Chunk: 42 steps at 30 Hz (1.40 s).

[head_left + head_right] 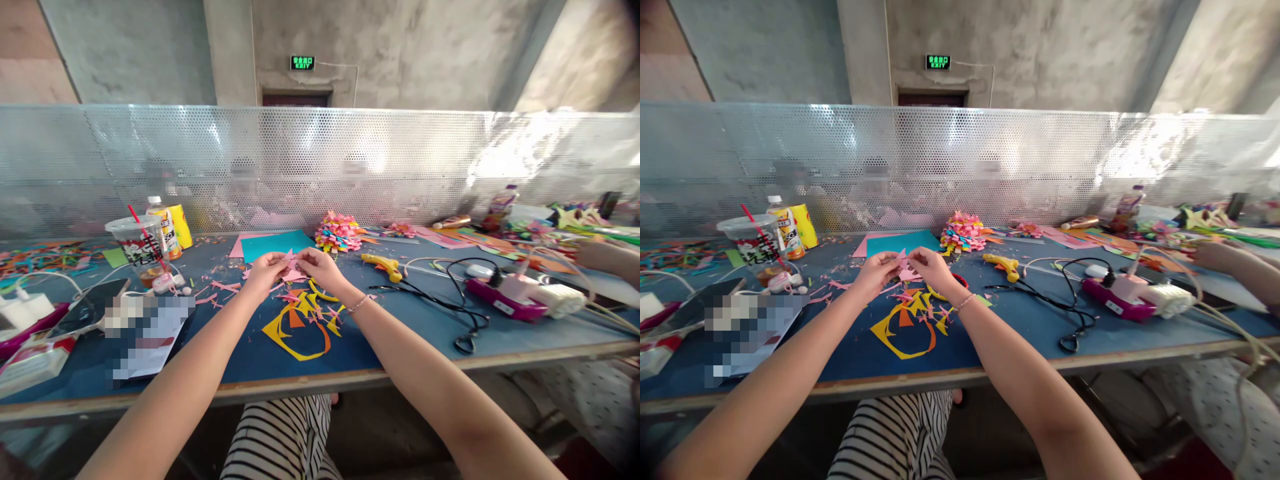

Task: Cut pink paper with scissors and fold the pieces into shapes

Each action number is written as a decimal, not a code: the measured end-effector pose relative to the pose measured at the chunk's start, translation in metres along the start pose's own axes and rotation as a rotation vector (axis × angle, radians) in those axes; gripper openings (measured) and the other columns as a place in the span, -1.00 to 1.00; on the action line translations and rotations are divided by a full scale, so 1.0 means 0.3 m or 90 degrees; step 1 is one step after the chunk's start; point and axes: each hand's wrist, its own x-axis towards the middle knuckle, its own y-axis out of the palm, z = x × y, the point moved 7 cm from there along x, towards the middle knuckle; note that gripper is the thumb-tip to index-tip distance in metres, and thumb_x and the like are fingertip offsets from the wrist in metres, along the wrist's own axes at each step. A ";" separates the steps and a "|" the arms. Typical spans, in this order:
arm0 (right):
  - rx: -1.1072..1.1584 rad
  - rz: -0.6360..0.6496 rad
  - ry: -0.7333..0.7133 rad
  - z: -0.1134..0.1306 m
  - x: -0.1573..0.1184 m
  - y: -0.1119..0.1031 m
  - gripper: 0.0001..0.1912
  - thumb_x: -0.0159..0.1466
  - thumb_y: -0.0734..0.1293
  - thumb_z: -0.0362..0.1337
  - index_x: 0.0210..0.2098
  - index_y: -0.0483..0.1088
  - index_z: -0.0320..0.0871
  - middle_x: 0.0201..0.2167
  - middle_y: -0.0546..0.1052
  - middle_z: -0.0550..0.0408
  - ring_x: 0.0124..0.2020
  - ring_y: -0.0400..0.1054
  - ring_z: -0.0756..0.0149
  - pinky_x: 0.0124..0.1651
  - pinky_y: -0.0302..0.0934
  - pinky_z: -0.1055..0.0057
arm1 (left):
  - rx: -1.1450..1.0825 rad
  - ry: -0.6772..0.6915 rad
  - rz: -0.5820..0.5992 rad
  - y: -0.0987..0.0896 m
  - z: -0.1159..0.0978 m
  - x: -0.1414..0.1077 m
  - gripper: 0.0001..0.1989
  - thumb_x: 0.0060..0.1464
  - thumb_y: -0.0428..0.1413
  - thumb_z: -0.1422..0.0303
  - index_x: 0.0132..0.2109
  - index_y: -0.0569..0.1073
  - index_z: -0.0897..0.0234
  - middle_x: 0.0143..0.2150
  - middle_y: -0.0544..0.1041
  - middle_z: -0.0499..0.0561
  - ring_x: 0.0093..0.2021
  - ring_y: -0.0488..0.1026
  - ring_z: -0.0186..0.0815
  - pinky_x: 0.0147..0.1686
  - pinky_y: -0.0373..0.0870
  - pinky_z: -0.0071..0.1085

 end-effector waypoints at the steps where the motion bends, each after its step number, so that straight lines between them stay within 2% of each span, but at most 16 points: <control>1: 0.012 0.005 0.005 -0.004 0.002 0.002 -0.86 0.11 0.21 -0.24 -0.38 0.29 -0.18 -0.56 0.34 0.18 -0.54 0.23 0.49 -0.49 0.13 0.54 | 0.001 0.001 -0.002 0.000 -0.001 0.000 -0.70 -0.30 0.24 0.35 -0.35 0.38 0.36 -0.51 0.45 -0.04 -0.53 0.39 -0.48 -0.44 0.33 -0.51; 7: 0.059 0.023 0.020 -0.010 0.004 0.008 -0.86 0.11 0.21 -0.24 -0.38 0.29 -0.18 -0.54 0.37 0.16 -0.51 0.26 0.48 -0.44 0.17 0.52 | 0.005 -0.001 0.000 0.003 -0.003 -0.005 -0.71 -0.29 0.24 0.34 -0.36 0.37 0.35 -0.51 0.44 -0.05 -0.53 0.39 -0.48 -0.42 0.33 -0.49; 30: 0.032 0.041 0.023 -0.005 0.000 0.013 -0.82 0.12 0.21 -0.20 -0.36 0.29 -0.20 -0.52 0.37 0.15 -0.51 0.25 0.48 -0.44 0.18 0.51 | 0.016 -0.012 -0.003 0.003 -0.004 -0.010 -0.72 -0.28 0.23 0.32 -0.37 0.39 0.37 -0.48 0.45 -0.02 -0.52 0.38 -0.49 -0.40 0.33 -0.49; 42: 0.018 0.046 0.000 0.014 -0.009 0.023 -0.88 0.11 0.19 -0.28 -0.36 0.27 -0.18 -0.54 0.34 0.18 -0.54 0.23 0.51 -0.49 0.12 0.55 | 0.066 0.002 0.005 0.008 -0.008 -0.008 -0.72 -0.34 0.25 0.37 -0.40 0.38 0.36 -0.50 0.47 0.00 -0.50 0.41 -0.42 -0.42 0.33 -0.45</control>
